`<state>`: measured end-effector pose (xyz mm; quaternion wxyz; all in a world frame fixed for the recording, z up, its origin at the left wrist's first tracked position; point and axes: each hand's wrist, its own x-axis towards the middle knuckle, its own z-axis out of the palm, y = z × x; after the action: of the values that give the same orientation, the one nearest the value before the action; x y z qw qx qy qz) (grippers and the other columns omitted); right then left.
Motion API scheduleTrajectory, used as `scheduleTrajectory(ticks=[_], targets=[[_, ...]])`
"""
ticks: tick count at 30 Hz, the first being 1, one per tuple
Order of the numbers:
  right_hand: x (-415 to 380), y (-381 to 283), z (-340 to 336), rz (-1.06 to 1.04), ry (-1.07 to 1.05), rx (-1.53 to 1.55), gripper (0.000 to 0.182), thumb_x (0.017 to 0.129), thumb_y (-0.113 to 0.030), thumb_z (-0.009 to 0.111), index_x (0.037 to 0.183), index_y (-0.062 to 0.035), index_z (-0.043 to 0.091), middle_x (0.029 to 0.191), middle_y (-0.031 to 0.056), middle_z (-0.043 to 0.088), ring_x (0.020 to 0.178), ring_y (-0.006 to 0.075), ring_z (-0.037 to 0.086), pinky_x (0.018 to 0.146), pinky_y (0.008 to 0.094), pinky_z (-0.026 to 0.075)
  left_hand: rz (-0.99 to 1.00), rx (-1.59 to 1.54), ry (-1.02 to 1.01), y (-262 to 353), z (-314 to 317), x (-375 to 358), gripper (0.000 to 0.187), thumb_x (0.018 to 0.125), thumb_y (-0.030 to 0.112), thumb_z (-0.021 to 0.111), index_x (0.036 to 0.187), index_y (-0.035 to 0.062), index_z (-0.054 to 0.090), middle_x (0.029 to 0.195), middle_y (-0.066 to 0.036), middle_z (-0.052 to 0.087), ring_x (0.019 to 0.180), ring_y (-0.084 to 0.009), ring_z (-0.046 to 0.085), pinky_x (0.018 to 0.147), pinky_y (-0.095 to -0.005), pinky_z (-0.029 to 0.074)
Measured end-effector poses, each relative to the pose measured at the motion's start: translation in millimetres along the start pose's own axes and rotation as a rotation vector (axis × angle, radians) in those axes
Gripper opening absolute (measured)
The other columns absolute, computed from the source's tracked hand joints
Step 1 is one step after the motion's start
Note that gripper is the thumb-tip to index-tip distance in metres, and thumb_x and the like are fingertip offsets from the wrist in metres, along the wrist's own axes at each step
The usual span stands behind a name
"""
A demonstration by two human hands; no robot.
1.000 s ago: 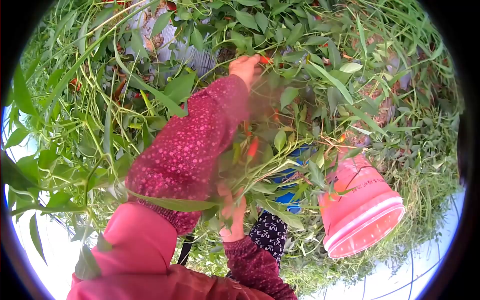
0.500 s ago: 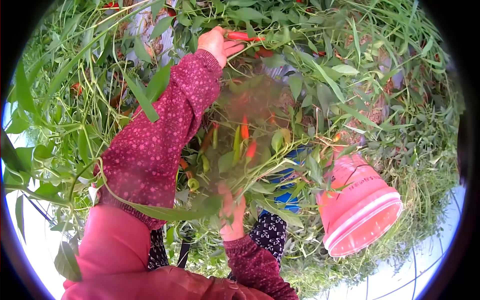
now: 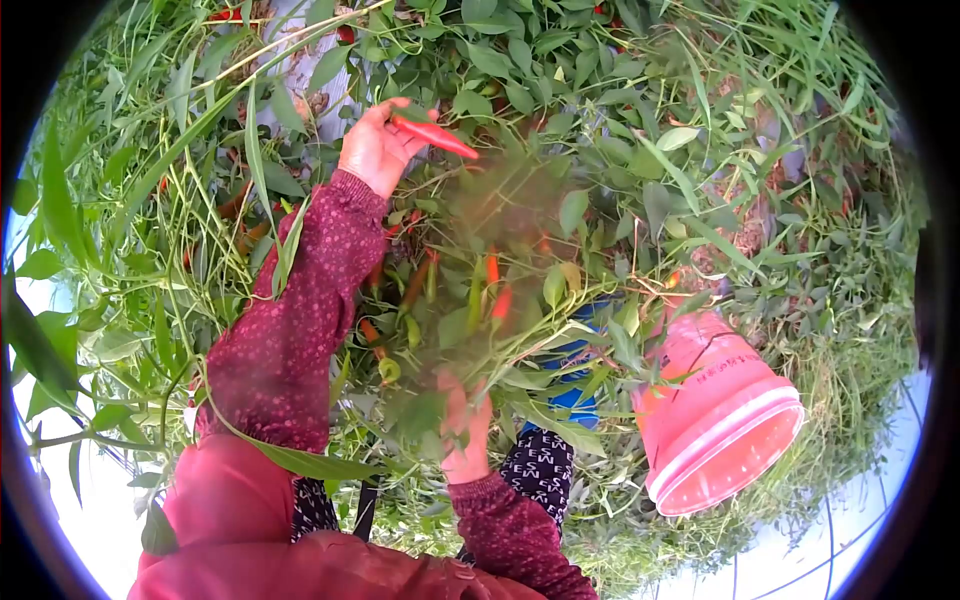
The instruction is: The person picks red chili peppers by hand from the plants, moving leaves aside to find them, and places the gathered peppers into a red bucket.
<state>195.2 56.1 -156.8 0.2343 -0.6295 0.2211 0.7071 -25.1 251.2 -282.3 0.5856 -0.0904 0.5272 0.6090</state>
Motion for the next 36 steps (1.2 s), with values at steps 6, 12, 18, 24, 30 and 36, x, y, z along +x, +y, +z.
scheduleTrajectory(ticks=[6, 12, 18, 24, 30, 36], targets=[[8.0, 6.1, -21.3, 0.033, -0.119, -0.055, 0.049, 0.093, -0.039, 0.04, 0.127, -0.0044, 0.039, 0.123, 0.0135, 0.049, 0.103, 0.0264, 0.053, 0.089, 0.0378, 0.046, -0.286, 0.874, -0.014, -19.8, -3.9, -0.1, 0.019, 0.083, 0.015, 0.048, 0.092, 0.0024, 0.059, 0.085, -0.008, 0.058, 0.07, -0.0192, 0.055, 0.061, -0.0339, 0.046], [-9.8, -18.4, 0.9, 0.202, -0.006, -0.071, 0.042, 0.088, -0.024, 0.047, 0.124, -0.0039, 0.038, 0.112, 0.0072, 0.048, 0.096, 0.0178, 0.052, 0.08, 0.0309, 0.046, -0.089, 1.426, -0.262, -111.1, -14.4, 46.1, 0.045, 0.081, 0.018, 0.056, 0.123, 0.0035, 0.048, 0.093, -0.011, 0.06, 0.062, -0.0145, 0.058, 0.053, -0.0279, 0.05], [-3.3, -4.9, -9.2, -0.026, -0.1, -0.185, 0.049, 0.095, -0.037, 0.035, 0.13, -0.0032, 0.032, 0.115, 0.0086, 0.045, 0.087, 0.0168, 0.052, 0.071, 0.0278, 0.049, -0.035, 1.731, -0.213, -137.3, 2.4, 88.7, 0.041, 0.081, 0.026, 0.055, 0.117, 0.0048, 0.052, 0.108, -0.013, 0.059, 0.096, -0.0248, 0.058, 0.083, -0.0354, 0.046], [-29.0, -19.4, 10.8, -0.192, -0.052, -0.248, 0.019, 0.083, -0.002, 0.06, 0.102, -0.0021, 0.056, 0.094, 0.0025, 0.058, 0.084, 0.0114, 0.054, 0.073, 0.0233, 0.045, 0.02, 1.127, -0.364, -181.8, -45.5, 128.4, 0.046, 0.077, 0.017, 0.054, 0.122, 0.0138, 0.052, 0.12, -0.01, 0.055, 0.11, -0.0199, 0.052, 0.095, -0.0375, 0.038], [12.7, 25.0, -31.7, -0.144, -0.059, -0.23, 0.018, 0.084, -0.005, 0.061, 0.1, -0.0003, 0.056, 0.095, 0.0039, 0.059, 0.082, 0.0118, 0.055, 0.074, 0.0233, 0.045, 0.331, 0.751, -0.328, -190.3, -34.0, 126.8, 0.059, 0.076, 0.004, 0.063, 0.13, 0.0085, 0.04, 0.115, -0.008, 0.054, 0.1, -0.016, 0.051, 0.082, -0.0286, 0.045], [2.2, 0.8, -2.7, -0.075, -0.004, -0.047, 0.02, 0.091, -0.016, 0.047, 0.106, -0.0022, 0.048, 0.089, 0.0069, 0.056, 0.072, 0.0181, 0.055, 0.064, 0.0264, 0.048, -0.084, 0.601, -0.217, -125.5, 18.1, 70.0, 0.046, 0.08, 0.004, 0.059, 0.122, 0.016, 0.047, 0.107, -0.006, 0.058, 0.089, -0.0135, 0.057, 0.062, -0.0288, 0.05]])
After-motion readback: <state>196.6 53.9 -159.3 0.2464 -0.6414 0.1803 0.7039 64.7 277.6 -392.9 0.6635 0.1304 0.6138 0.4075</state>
